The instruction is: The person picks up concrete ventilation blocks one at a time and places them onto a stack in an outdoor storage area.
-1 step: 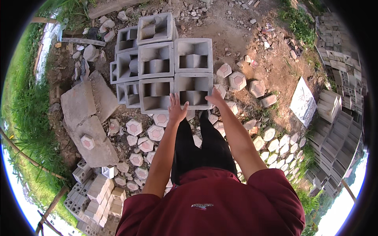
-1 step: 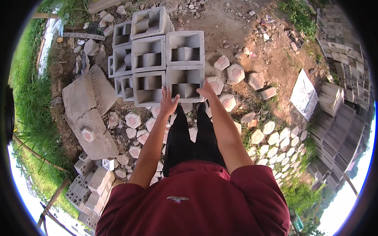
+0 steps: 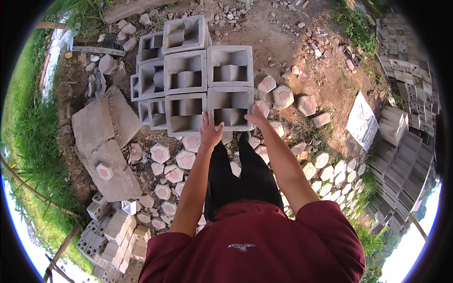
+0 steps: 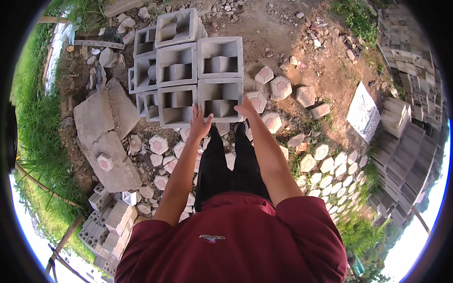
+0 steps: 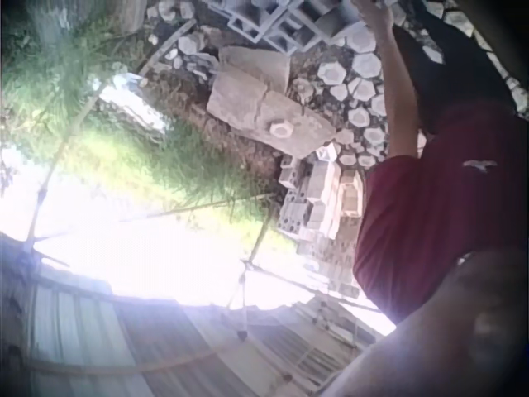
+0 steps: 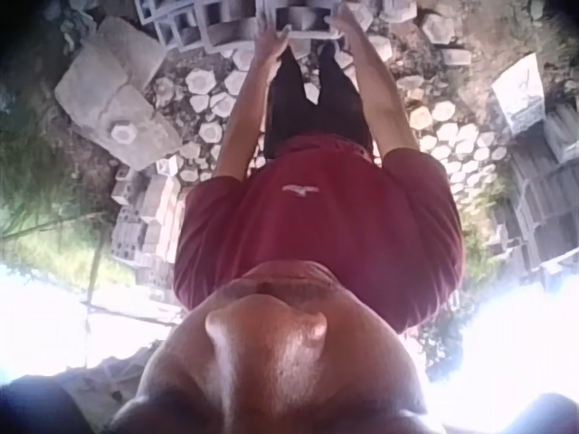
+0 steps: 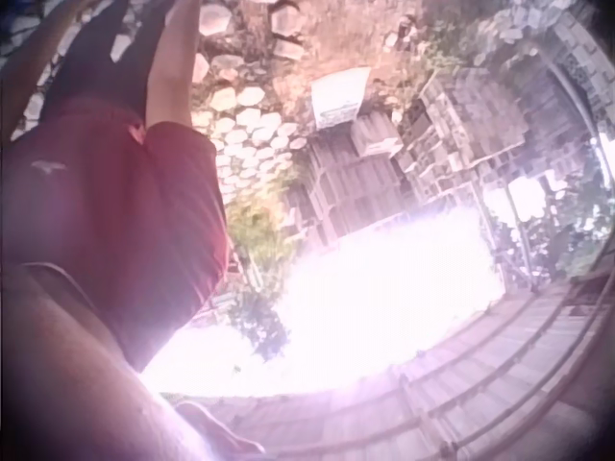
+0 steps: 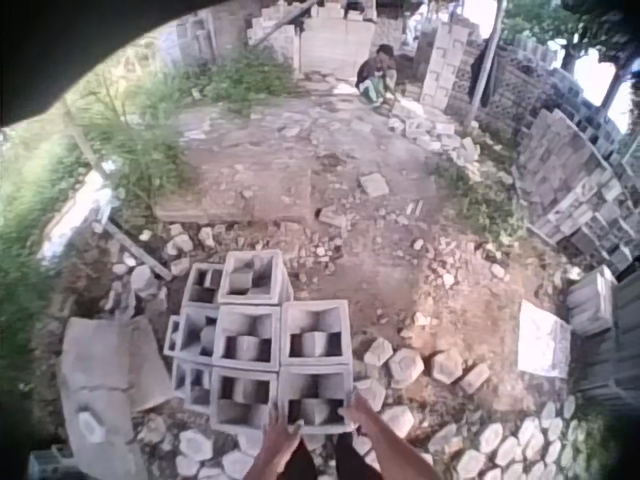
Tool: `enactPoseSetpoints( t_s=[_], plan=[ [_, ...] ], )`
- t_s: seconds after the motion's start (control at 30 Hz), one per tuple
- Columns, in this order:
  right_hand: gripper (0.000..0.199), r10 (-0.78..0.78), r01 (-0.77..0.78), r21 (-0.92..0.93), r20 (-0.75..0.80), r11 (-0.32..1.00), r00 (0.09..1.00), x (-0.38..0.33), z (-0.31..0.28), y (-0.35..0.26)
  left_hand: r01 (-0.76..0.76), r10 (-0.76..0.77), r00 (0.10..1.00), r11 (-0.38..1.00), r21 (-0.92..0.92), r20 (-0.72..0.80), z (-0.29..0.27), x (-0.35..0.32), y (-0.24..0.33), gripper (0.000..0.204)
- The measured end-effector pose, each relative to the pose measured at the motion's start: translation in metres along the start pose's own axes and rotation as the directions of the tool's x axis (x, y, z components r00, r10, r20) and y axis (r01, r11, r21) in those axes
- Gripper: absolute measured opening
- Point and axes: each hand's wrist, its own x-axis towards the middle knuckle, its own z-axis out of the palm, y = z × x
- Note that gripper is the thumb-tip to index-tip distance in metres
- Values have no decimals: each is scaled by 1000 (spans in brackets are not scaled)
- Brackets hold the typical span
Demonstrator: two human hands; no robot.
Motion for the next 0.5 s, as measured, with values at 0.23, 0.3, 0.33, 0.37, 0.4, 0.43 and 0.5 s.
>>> enactPoseSetpoints(
  t_s=[0.23,0.3,0.33,0.37,0.4,0.43,0.5],
  plan=[
    [72,-71,67,-42,-89,997,994,-11,5,18,-68,71,994,997,34,-86,-17,-50,-7,71],
    [74,-54,50,-56,-75,997,996,-14,3,15,-127,124,982,992,-6,-142,-23,-60,-13,64],
    [75,-38,35,-58,-60,998,997,-23,1,11,-148,140,976,988,-36,-169,-27,-67,-20,62],
    [76,-18,15,-57,-49,998,999,-34,-1,8,-174,159,968,983,-64,-192,-31,-73,-26,60],
    [71,-83,65,-212,-73,975,994,-35,-11,26,-231,204,948,969,-89,-244,-33,-74,-25,55],
    [69,-56,47,-130,-63,990,996,-52,-19,23,-229,185,952,959,-168,-245,-36,-75,-29,55],
    [64,18,-16,50,-48,999,999,-98,-41,20,-233,168,962,918,-322,-217,-39,-73,-35,54]
  ],
)
